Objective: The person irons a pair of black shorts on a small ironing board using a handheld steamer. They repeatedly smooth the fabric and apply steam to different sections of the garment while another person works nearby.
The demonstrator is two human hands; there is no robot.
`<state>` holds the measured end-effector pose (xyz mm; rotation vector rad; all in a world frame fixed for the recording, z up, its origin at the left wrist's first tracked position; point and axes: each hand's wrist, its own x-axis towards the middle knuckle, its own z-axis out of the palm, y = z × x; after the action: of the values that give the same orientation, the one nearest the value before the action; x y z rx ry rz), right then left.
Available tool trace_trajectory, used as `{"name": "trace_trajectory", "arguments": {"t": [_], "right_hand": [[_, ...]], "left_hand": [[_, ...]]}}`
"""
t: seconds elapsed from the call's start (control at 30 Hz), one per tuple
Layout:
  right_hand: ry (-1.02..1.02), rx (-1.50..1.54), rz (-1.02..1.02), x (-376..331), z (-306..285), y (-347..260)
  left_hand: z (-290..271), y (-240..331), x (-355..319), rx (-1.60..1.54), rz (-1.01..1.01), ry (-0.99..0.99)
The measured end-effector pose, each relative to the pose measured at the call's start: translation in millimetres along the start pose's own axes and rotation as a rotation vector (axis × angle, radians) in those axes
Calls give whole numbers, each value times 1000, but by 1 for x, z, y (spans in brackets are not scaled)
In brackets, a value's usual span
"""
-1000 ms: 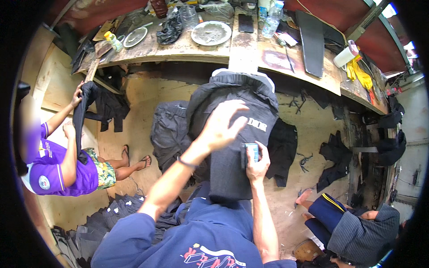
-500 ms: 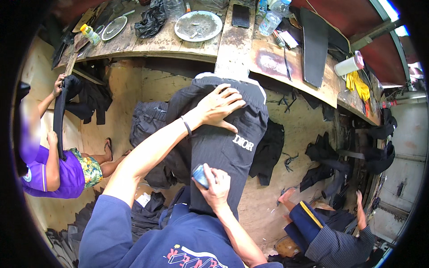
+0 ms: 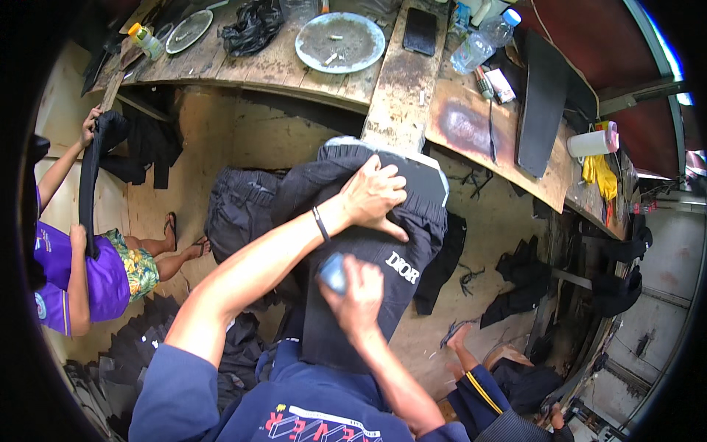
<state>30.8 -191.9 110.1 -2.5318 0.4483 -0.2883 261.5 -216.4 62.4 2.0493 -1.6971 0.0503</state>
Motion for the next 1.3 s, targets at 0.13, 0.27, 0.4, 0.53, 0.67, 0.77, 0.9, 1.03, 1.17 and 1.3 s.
{"name": "trace_trajectory", "arguments": {"t": [0.13, 0.27, 0.4, 0.53, 0.67, 0.77, 0.9, 1.03, 1.17, 1.3], "right_hand": [[-114, 122, -125, -32, 3, -6], [56, 50, -79, -13, -4, 0], [-26, 71, -57, -34, -5, -10], [-246, 259, -171, -73, -8, -13], [-15, 43, -25, -72, -11, -6], [-53, 105, -81, -78, -20, -15], [-128, 325, -206, -55, -45, -16], [27, -19, 55, -55, -40, -6], [-150, 201, 9, -146, -31, -10], [-141, 225, -18, -205, -28, -5]], "left_hand": [[-1, 5, -2, 42, -27, 3], [-4, 7, -2, 58, -48, 29], [-4, 10, -4, 72, -74, 10], [-4, 10, -4, 79, -86, 29], [-6, 11, -3, 92, -87, 52], [-5, 12, -4, 98, -87, 44], [-1, 11, -6, 109, -67, 86], [-4, 10, -5, 90, -75, 42], [-15, 22, -3, 166, -124, 8], [-16, 57, -16, 208, -4, 264]]}}
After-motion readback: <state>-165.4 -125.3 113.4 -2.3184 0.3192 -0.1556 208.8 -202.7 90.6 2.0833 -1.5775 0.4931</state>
